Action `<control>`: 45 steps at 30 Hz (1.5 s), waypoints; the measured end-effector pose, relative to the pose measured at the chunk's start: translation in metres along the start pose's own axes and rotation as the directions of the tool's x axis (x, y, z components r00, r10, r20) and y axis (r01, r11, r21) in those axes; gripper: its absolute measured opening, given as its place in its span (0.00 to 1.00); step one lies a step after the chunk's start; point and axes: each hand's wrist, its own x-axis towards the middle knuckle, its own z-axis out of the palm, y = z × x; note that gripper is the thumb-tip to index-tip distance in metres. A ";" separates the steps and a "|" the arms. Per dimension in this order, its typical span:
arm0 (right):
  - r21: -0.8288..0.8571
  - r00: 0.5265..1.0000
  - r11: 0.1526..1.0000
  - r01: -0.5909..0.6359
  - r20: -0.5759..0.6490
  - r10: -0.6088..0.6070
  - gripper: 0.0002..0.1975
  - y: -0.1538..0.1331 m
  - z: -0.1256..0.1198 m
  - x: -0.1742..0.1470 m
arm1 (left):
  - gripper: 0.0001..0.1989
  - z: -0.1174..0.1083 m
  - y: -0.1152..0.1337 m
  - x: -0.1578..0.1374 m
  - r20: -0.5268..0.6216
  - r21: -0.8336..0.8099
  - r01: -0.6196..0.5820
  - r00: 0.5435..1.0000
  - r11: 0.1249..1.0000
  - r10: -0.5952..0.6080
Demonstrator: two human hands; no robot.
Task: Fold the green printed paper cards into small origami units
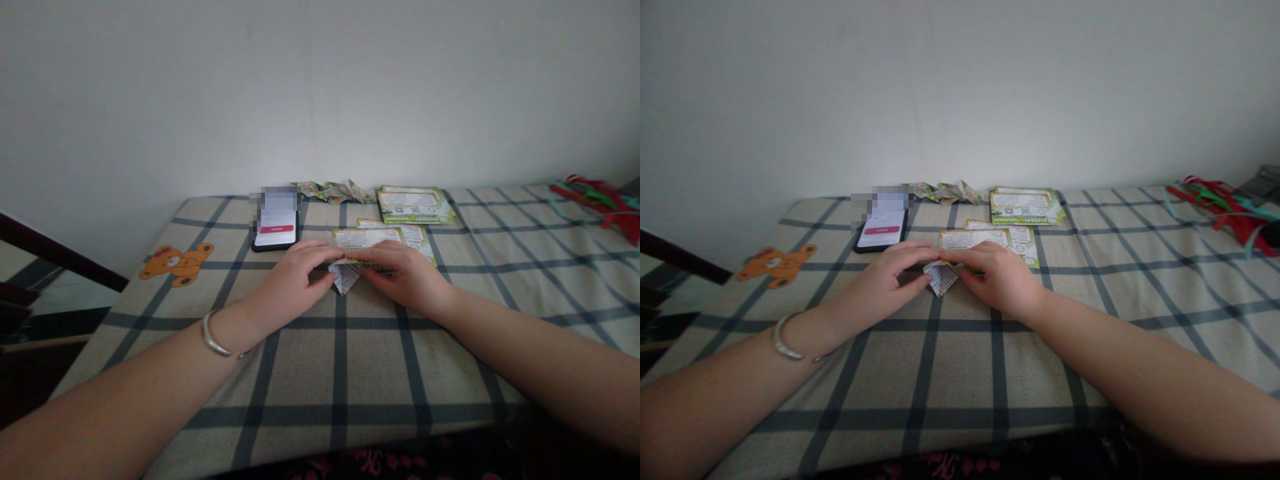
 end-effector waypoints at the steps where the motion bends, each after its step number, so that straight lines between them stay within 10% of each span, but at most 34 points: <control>1: -0.009 1.000 1.000 0.015 0.009 -0.015 0.19 0.001 0.000 0.000 | 0.17 0.000 0.000 0.000 0.007 0.018 -0.005 1.000 1.000 0.005; 16: -0.071 0.985 0.990 0.121 0.134 -0.111 0.17 0.006 -0.002 0.002 | 0.11 -0.002 -0.005 0.001 0.044 0.030 0.068 0.997 0.997 -0.069; 45: -0.205 0.915 0.906 0.370 0.248 -0.318 0.17 -0.001 -0.011 0.003 | 0.09 -0.007 -0.026 0.002 0.162 0.209 -0.285 0.954 0.935 0.254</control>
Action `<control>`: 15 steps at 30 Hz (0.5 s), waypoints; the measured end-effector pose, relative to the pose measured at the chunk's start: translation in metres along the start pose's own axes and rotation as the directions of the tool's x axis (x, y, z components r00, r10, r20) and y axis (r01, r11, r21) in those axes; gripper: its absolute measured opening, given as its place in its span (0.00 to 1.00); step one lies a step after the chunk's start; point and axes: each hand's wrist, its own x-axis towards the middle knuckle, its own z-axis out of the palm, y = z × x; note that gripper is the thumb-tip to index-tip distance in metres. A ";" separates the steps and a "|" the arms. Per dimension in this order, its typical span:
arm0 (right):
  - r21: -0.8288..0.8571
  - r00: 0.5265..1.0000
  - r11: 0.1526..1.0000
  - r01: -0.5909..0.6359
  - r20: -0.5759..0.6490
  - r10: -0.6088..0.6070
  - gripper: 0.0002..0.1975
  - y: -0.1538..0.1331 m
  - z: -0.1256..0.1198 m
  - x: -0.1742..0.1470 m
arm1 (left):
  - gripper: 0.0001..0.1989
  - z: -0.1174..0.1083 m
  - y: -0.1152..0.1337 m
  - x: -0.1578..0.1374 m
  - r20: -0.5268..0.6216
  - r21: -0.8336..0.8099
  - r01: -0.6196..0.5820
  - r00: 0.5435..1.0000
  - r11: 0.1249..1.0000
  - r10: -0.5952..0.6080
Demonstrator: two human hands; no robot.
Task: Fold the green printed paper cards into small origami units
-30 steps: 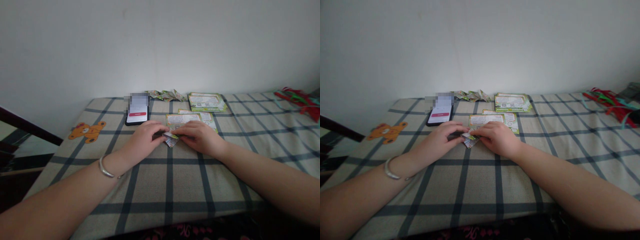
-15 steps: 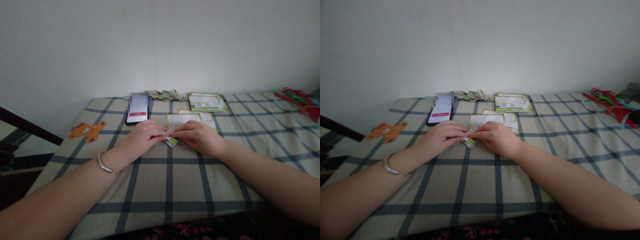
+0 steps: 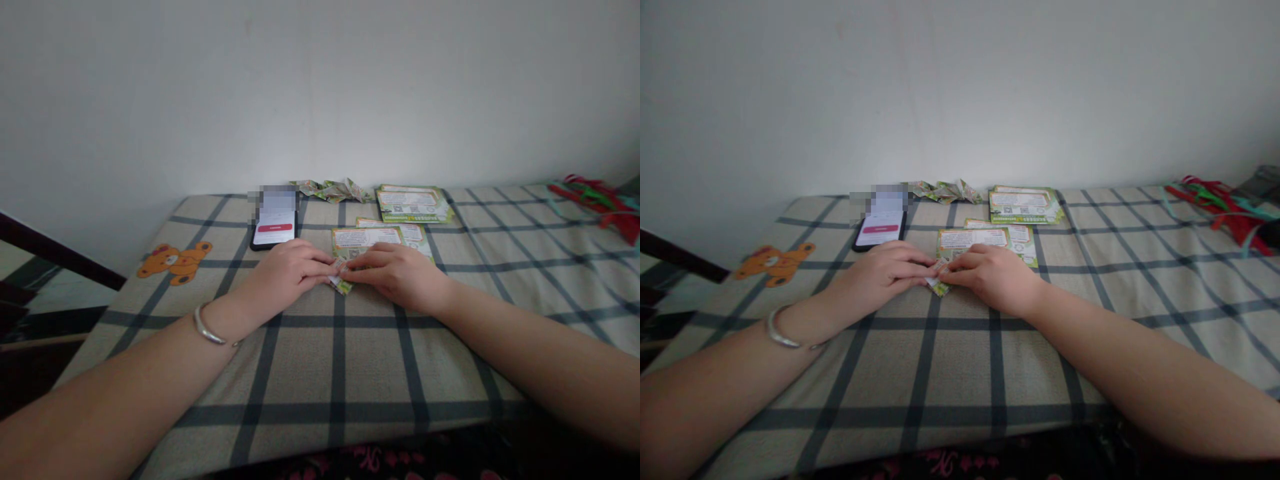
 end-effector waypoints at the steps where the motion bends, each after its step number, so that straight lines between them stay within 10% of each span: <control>1: -0.003 1.000 1.000 0.002 -0.004 -0.002 0.16 0.000 0.000 0.000 | 0.09 0.000 0.000 0.000 0.002 0.003 0.000 1.000 1.000 0.000; 15: -0.088 1.000 0.996 0.021 0.015 -0.020 0.14 0.001 0.005 -0.002 | 0.10 -0.003 0.003 0.000 0.026 0.104 -0.048 0.999 0.993 0.046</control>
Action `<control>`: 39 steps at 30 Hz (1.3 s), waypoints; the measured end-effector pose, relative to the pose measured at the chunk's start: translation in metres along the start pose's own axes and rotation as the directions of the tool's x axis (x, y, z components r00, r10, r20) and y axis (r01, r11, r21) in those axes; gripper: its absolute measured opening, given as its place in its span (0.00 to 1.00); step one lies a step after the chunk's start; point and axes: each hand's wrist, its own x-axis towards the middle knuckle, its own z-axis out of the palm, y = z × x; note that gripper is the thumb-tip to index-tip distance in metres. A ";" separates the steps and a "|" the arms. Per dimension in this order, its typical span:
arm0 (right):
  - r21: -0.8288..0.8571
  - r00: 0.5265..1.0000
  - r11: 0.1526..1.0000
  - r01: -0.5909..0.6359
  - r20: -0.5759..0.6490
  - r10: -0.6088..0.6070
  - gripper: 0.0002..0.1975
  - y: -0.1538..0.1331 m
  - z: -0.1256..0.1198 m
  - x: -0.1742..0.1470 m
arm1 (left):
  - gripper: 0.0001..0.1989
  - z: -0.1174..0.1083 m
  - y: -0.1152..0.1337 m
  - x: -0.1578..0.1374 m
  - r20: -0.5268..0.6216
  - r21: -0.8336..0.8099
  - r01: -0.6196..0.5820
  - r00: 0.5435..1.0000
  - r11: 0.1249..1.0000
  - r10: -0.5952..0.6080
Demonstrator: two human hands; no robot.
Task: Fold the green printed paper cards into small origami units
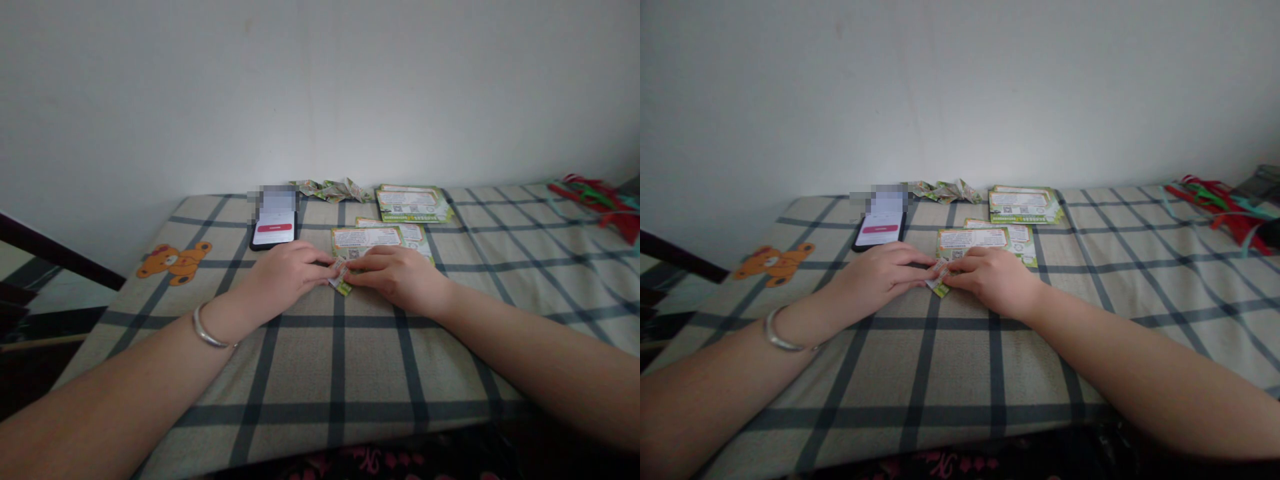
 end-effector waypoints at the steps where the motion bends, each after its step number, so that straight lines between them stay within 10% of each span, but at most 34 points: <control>1: -0.008 1.000 1.000 0.003 0.008 -0.003 0.14 0.000 0.000 0.000 | 0.10 -0.001 0.000 0.000 0.008 0.017 -0.008 1.000 1.000 0.008; 16: -0.069 1.000 0.998 0.013 0.026 -0.011 0.14 -0.002 -0.001 -0.003 | 0.16 -0.020 0.020 0.003 0.102 0.253 -0.112 0.991 0.961 0.089; 39: 0.114 0.978 0.972 -0.205 -0.012 0.208 0.16 -0.001 0.002 0.001 | 0.17 -0.005 0.022 0.008 0.098 0.098 0.064 0.992 0.993 -0.074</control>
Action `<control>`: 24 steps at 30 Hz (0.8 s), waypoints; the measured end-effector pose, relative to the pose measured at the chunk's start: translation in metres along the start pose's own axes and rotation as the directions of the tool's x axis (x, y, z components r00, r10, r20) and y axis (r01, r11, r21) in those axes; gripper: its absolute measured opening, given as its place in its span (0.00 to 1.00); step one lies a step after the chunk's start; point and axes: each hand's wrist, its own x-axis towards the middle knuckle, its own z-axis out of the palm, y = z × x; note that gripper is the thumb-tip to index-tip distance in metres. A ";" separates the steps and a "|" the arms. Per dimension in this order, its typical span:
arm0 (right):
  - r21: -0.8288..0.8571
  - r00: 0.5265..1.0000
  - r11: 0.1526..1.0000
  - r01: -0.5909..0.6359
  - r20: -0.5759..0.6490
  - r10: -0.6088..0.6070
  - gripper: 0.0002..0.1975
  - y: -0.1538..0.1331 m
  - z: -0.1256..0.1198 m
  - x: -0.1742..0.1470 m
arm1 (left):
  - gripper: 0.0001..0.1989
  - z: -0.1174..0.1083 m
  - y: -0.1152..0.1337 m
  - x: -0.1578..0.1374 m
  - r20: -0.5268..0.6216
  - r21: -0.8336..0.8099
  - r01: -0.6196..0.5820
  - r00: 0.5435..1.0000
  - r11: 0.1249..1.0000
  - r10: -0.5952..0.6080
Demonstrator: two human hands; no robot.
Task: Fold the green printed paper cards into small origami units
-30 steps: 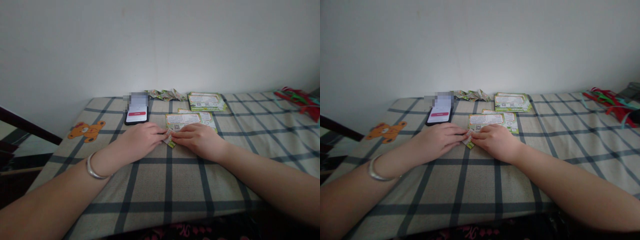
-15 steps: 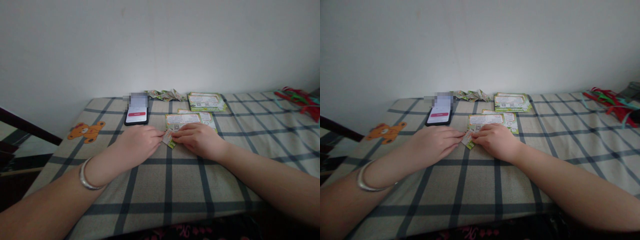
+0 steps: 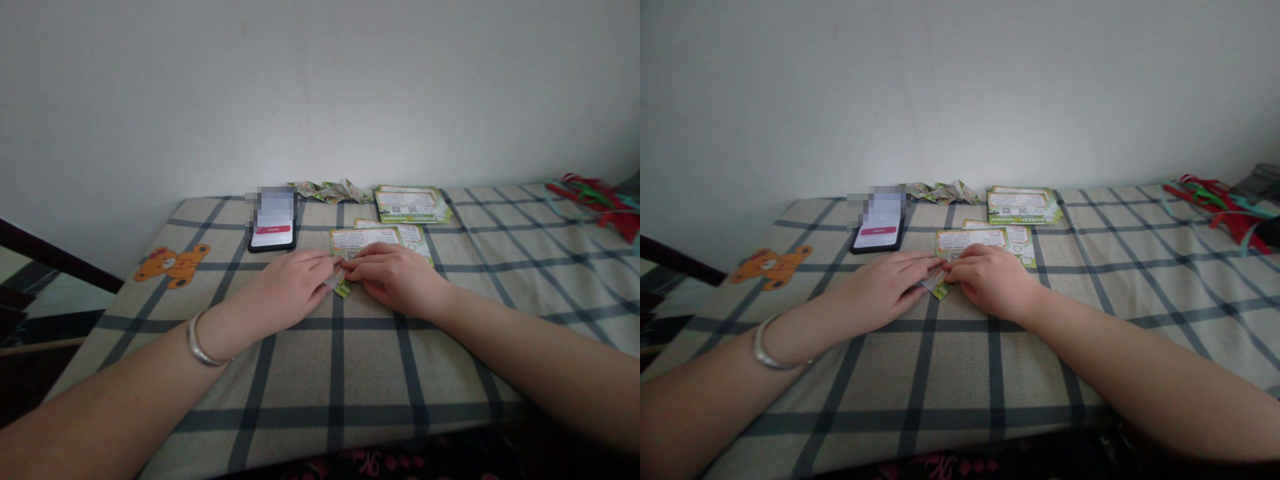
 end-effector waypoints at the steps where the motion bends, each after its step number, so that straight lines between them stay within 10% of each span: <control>1: 0.004 1.000 1.000 -0.009 0.005 0.009 0.15 0.001 0.000 0.000 | 0.17 -0.001 -0.001 0.000 0.003 -0.016 0.011 1.000 1.000 -0.011; 24: -0.126 0.997 0.990 0.059 -0.038 -0.065 0.13 0.002 -0.005 -0.003 | 0.08 -0.009 0.003 -0.006 0.019 -0.006 0.155 0.988 0.988 -0.155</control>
